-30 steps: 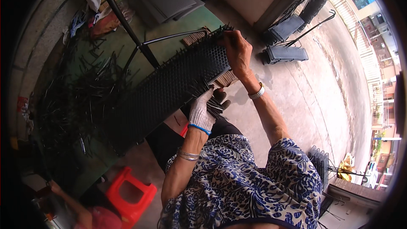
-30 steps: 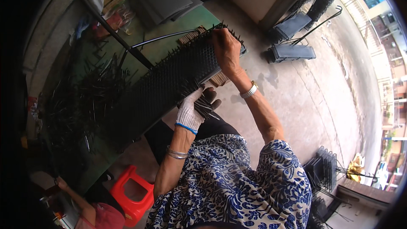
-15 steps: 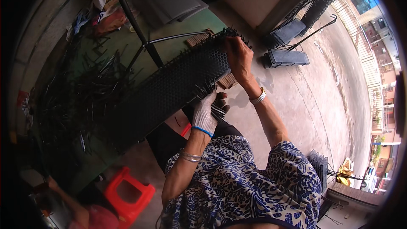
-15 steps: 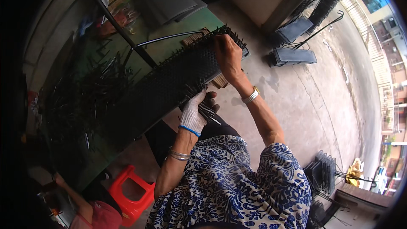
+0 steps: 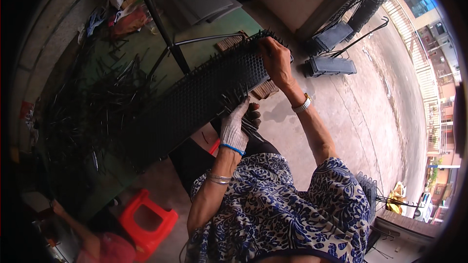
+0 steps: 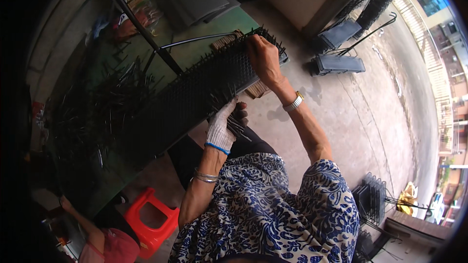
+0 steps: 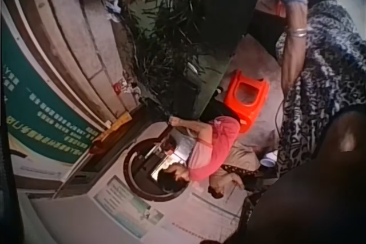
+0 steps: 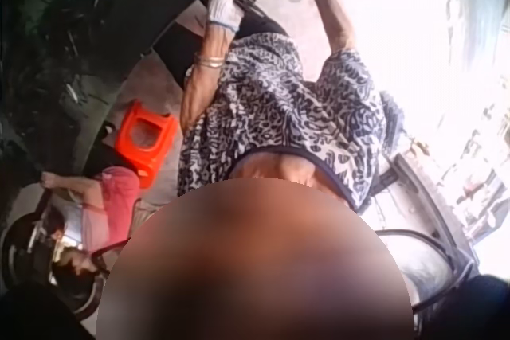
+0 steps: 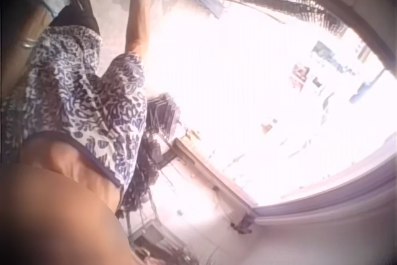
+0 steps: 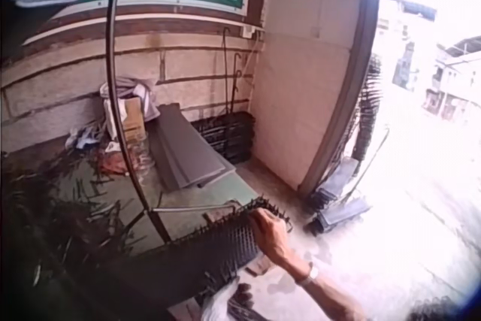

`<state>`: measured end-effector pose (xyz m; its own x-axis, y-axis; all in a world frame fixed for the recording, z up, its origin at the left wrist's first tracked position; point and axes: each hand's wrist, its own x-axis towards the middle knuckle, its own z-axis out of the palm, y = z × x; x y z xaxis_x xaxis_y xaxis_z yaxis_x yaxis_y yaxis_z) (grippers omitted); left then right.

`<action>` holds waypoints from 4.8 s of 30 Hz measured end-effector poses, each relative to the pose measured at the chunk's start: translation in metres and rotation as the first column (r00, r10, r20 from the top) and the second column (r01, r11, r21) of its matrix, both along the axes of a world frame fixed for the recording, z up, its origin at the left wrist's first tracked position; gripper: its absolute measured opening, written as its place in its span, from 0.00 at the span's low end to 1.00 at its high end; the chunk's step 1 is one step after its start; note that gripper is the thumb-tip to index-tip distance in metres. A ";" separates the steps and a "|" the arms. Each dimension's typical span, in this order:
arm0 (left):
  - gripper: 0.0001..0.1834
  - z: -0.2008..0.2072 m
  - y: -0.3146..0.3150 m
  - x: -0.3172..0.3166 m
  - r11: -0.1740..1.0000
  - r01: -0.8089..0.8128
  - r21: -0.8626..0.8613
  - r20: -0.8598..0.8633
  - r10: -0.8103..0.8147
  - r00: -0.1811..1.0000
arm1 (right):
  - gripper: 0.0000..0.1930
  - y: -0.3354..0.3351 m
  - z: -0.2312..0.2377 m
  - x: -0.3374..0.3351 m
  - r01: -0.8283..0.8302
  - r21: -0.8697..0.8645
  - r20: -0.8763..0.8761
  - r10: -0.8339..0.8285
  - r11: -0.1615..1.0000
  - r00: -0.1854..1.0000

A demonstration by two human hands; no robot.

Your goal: Inserting small pins into a black mesh grid panel to assemble a component.

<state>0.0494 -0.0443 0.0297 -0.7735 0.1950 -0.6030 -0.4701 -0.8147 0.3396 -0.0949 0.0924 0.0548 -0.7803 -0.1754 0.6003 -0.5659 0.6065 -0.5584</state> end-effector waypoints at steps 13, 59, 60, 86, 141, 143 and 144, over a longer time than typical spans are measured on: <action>0.10 0.018 0.002 0.002 0.988 0.014 -0.157 -0.010 -0.016 1.000 | 0.08 -0.007 -0.007 0.020 0.144 0.150 -0.110 -0.128 0.978 0.986; 0.07 0.004 0.002 0.000 0.947 -0.010 -0.321 -0.049 -0.006 0.999 | 0.07 0.015 0.045 0.041 -0.257 -0.304 0.780 0.394 0.917 0.486; 0.07 0.003 0.002 0.000 0.946 -0.009 -0.325 -0.058 -0.010 0.998 | 0.07 0.014 0.047 0.040 -0.217 -0.341 0.816 0.402 0.915 0.414; 0.08 -0.015 0.009 0.001 0.999 -0.005 0.038 0.020 0.005 1.000 | 0.04 -0.008 0.019 -0.014 -0.129 0.010 0.114 0.127 0.992 0.985; 0.09 0.004 0.001 -0.006 0.993 -0.017 -0.113 0.050 0.023 0.998 | 0.09 0.011 0.024 0.037 -0.183 -0.373 0.559 0.378 0.909 0.738; 0.09 -0.007 0.000 -0.006 0.999 -0.037 0.011 0.056 0.037 0.998 | 0.07 0.001 0.029 0.030 -0.010 -0.388 0.393 0.176 0.922 0.903; 0.09 -0.010 0.000 -0.006 0.999 -0.008 0.039 0.034 0.007 0.999 | 0.04 -0.004 0.022 0.023 -0.023 -0.402 0.264 0.140 0.915 0.954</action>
<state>0.0431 -0.0445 0.0200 -0.7543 0.2128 -0.6211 -0.4745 -0.8306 0.2917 -0.0719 0.0888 0.0769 -0.9193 -0.0427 0.3912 -0.3879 0.2649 -0.8828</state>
